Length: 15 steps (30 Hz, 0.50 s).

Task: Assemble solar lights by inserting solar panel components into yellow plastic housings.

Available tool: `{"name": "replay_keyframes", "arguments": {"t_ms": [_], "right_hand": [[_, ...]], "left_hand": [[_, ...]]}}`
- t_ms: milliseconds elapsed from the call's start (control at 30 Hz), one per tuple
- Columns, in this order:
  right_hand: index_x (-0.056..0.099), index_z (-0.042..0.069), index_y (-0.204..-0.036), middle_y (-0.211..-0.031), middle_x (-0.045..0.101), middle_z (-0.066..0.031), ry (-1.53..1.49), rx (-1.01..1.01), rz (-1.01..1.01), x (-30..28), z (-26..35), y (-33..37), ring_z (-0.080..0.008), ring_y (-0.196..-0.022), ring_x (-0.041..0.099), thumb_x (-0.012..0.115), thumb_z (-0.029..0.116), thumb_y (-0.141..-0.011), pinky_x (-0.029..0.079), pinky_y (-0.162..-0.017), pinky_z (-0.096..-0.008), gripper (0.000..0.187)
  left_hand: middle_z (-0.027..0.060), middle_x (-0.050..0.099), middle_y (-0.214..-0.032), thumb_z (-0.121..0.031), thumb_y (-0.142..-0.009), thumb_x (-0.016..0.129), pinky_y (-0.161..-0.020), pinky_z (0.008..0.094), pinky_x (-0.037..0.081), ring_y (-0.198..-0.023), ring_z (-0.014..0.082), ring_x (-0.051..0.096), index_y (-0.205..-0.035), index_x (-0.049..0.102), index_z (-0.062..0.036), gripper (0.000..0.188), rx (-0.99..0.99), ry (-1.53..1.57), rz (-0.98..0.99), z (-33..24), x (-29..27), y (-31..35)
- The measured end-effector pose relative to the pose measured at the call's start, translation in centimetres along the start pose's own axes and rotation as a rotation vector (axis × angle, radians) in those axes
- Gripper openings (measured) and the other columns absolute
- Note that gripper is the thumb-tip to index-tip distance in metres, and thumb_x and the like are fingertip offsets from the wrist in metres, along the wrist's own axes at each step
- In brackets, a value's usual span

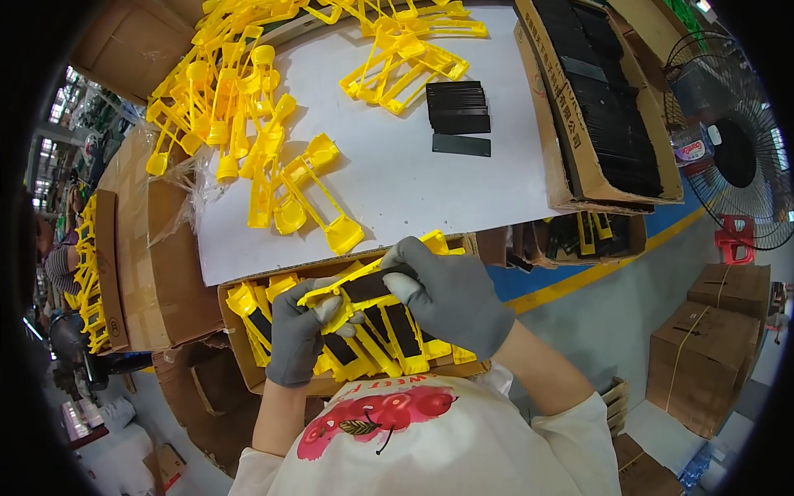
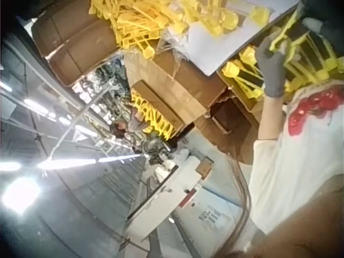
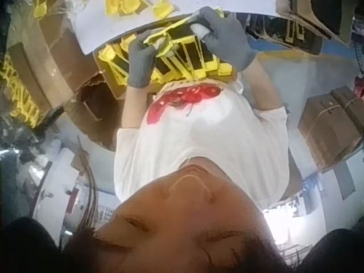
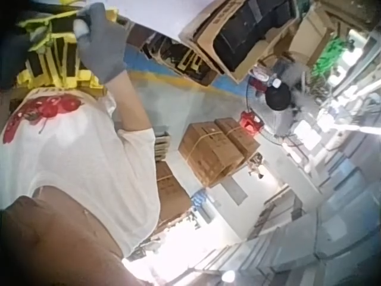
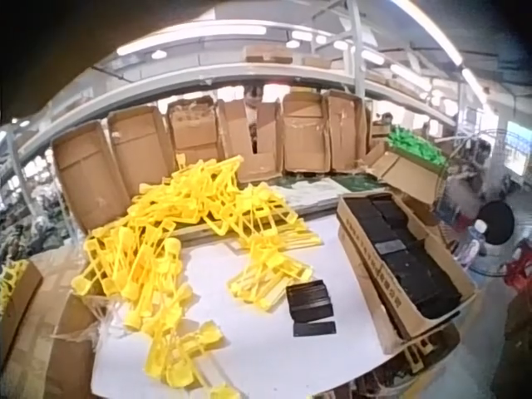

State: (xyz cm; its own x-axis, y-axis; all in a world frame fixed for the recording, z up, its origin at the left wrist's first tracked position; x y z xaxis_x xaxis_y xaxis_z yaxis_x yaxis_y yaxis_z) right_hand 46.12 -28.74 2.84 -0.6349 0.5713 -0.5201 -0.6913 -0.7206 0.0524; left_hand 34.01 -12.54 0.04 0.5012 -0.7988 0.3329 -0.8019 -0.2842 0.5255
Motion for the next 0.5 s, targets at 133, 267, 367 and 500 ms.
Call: {"name": "replay_keyframes", "arguments": {"t_ms": [133,267,367,500], "right_hand": [[0.058,0.001,-0.100,-0.078,0.064,-0.0140,0.084,0.048,0.040,-0.2,0.4,0.2,-0.0249,-0.065,0.065,0.062,0.015,-0.088,0.050,-0.060,-0.0294,0.019],[0.058,0.002,-0.100,-0.075,0.064,-0.0110,0.021,-0.029,0.023,-0.2,0.0,0.4,-0.0193,-0.062,0.064,0.062,0.014,-0.088,0.048,-0.058,-0.0284,0.017],[0.058,0.003,-0.102,-0.073,0.062,-0.0077,-0.307,0.058,-0.043,-0.9,-0.6,0.8,-0.0108,-0.062,0.059,0.060,0.013,-0.090,0.049,-0.061,-0.0249,0.016],[0.057,0.002,-0.102,-0.077,0.061,-0.0042,-0.546,0.163,0.181,-0.1,-1.0,1.5,-0.0071,-0.066,0.056,0.059,0.013,-0.091,0.048,-0.062,-0.0224,0.016]], "left_hand": [[0.0196,0.065,-0.096,-0.002,-0.085,0.058,-0.062,0.0298,0.059,-0.075,0.0268,0.069,-0.110,0.057,0.0093,0.027,0.026,-0.015,0.021,0.5,-0.2,-0.1],[0.0135,0.065,-0.098,-0.002,-0.087,0.058,-0.060,0.0261,0.056,-0.075,0.0207,0.067,-0.115,0.059,0.0047,0.029,0.075,0.040,0.021,0.0,-0.1,0.3],[0.0129,0.065,-0.099,-0.008,-0.088,0.059,-0.055,0.0231,0.052,-0.071,0.0165,0.064,-0.121,0.055,0.0016,0.035,0.081,0.015,-0.023,-0.5,0.1,0.1],[0.0121,0.065,-0.097,-0.019,-0.084,0.067,-0.051,0.0206,0.049,-0.070,0.0150,0.063,-0.123,0.053,0.0016,0.046,0.059,-0.045,0.059,-0.2,1.6,0.1]]}}
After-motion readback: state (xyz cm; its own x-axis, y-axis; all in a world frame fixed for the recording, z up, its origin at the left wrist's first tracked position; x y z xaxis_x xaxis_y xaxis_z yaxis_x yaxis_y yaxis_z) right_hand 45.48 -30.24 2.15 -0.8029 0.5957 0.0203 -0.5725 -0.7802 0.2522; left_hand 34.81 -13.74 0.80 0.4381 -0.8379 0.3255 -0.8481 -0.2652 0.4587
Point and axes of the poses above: each hand's wrist, its own y-axis away from the middle knuckle, its own x-axis out of the palm, z = x × y, the point moved 3 cm from there along -y, towards the middle knuckle
